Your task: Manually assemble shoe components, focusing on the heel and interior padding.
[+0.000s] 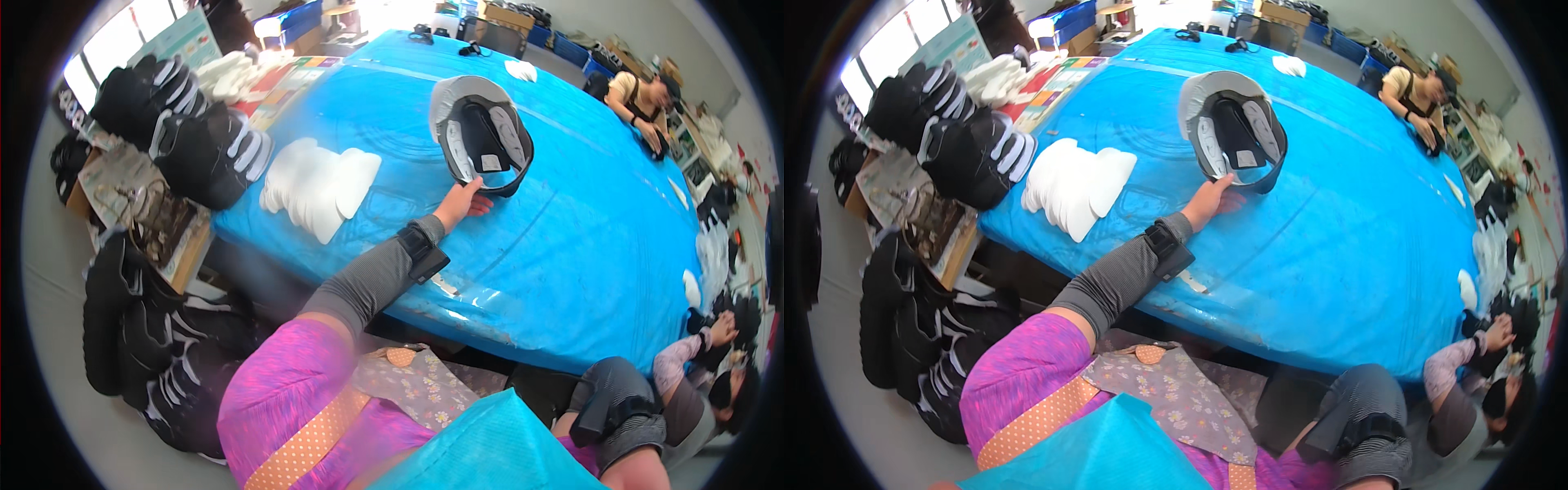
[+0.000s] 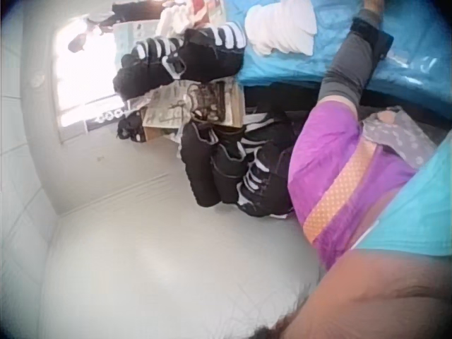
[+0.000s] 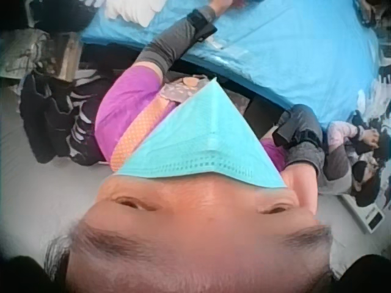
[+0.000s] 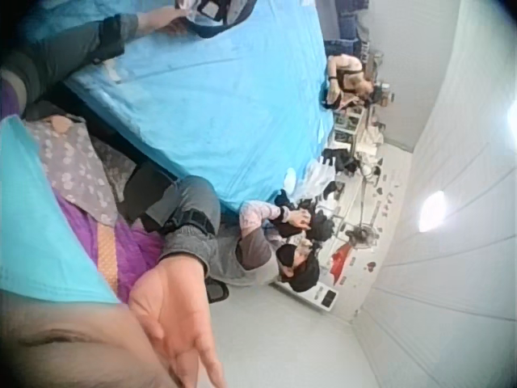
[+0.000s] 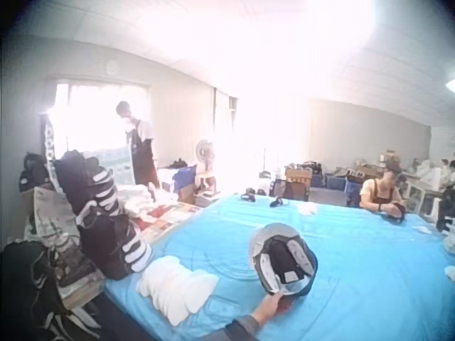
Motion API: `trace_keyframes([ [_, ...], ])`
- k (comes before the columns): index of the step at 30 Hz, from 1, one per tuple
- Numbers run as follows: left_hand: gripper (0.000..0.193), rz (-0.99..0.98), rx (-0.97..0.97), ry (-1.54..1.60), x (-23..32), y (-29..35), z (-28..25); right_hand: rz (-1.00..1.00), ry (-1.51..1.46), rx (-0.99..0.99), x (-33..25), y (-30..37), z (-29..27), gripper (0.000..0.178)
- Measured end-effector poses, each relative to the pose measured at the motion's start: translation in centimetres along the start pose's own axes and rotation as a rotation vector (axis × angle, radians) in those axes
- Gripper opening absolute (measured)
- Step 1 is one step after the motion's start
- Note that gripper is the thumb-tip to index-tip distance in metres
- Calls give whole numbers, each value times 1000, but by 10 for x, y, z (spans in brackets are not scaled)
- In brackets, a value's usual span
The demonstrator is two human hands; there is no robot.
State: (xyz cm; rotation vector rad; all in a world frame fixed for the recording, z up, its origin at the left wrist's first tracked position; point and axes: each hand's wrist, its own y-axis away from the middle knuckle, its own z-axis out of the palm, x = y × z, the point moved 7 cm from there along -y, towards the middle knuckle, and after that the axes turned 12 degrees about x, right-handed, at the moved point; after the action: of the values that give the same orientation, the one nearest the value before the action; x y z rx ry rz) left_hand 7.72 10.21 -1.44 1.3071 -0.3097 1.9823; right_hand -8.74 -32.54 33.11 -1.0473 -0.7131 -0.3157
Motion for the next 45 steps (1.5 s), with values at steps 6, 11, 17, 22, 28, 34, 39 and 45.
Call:
trace_keyframes([
  [6, 41, -36, 31, -37, -2, 5, -3, -124, 119, 10, -11, 9, 2, 41],
  [11, 40, -25, 15, -46, -1, 5, -7, -142, 170, 210, -19, 30, 3, 28],
  [17, 44, -22, 9, -97, 2, 7, -2, 64, 427, 619, -11, 95, 1, 19],
  [22, 45, -35, 50, -122, 4, 11, -14, 926, -97, -414, 22, 215, 70, 8],
  [28, 36, -56, -38, -49, 3, 2, 10, 1684, -138, -669, 22, 502, 68, 18],
  [34, 26, -48, 46, 35, -8, 0, -14, 2321, -87, -71, 23, 550, 40, 39],
  [39, 26, 12, 48, -83, 0, 10, 1, 2280, -281, -237, 26, 532, 48, 53],
  [45, 34, 58, -60, -95, -2, 7, 13, 2220, -328, -190, 24, 528, 46, 61],
])
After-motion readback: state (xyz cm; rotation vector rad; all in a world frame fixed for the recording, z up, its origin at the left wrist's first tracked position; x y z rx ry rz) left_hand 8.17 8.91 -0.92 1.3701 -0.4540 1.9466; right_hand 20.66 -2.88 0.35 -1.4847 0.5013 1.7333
